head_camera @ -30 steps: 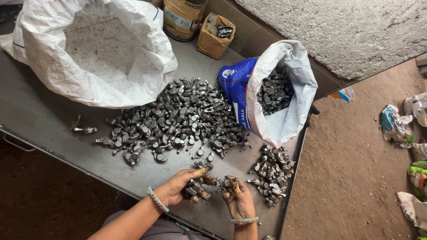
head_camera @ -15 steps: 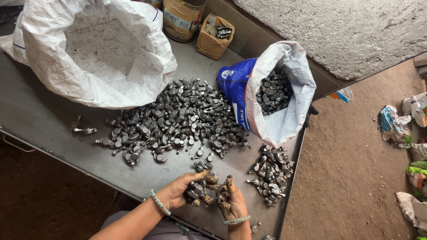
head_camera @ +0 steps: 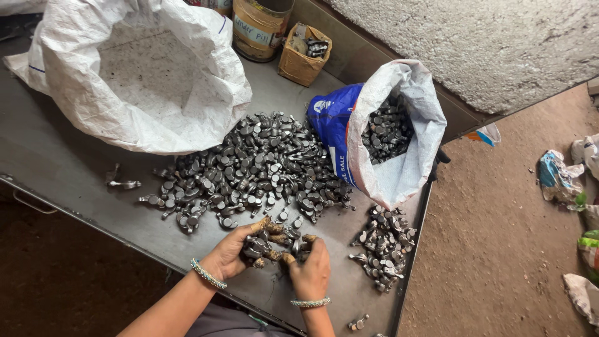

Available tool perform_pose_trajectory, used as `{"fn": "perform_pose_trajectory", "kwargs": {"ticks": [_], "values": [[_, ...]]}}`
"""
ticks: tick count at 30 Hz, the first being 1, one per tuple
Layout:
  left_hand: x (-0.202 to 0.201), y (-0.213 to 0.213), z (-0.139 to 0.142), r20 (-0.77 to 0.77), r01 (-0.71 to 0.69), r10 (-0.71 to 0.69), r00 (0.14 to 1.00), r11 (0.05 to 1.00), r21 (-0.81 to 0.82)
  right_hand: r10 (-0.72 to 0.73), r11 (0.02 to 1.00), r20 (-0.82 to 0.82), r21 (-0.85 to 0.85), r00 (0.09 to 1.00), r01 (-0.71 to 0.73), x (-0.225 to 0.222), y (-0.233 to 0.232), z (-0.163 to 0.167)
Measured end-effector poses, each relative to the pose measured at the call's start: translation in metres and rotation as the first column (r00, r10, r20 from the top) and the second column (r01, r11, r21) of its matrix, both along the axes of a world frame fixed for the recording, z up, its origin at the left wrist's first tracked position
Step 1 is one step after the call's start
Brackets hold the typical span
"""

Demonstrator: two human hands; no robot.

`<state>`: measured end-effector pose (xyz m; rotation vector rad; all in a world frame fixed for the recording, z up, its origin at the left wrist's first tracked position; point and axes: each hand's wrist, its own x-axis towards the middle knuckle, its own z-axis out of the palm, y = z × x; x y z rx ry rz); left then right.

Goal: The person sits at a metal table and repeatedly picks up small metal parts from a large pile, separates them by hand, and places them into a blue and white sack. The person continues this sorting process throughout the clip.

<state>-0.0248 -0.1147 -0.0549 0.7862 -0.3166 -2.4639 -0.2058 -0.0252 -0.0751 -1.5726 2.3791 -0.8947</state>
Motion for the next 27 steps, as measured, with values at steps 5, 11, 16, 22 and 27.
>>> {"fn": "perform_pose_trajectory", "kwargs": {"ticks": [5, 11, 16, 22, 27], "values": [[-0.002, 0.002, 0.000, 0.046, -0.023, 0.022, 0.999, 1.000, 0.021, -0.107, 0.990, 0.199, 0.113, 0.974, 0.085, -0.009, 0.001, -0.009], [-0.030, -0.002, 0.005, 0.074, -0.037, 0.041, 0.996, 0.998, -0.059, -0.058, 0.992, 0.527, 0.127, 0.848, -0.011, -0.062, 0.006, 0.011], [-0.064, -0.020, 0.017, 0.025, -0.105, 0.109, 0.994, 0.987, -0.118, 0.163, 0.983, 0.085, 0.071, 0.983, -0.169, -0.059, -0.002, 0.006], [-0.085, -0.037, 0.034, 0.023, -0.170, 0.173, 0.985, 0.982, -0.081, 0.227, 0.973, 0.139, 0.022, 0.964, -0.232, -0.041, -0.013, -0.014], [-0.112, -0.060, 0.078, -0.015, -0.431, 0.437, 0.900, 0.882, -0.189, 0.046, 0.998, 0.568, -0.056, 0.822, -0.017, -0.103, -0.027, 0.065]]}}
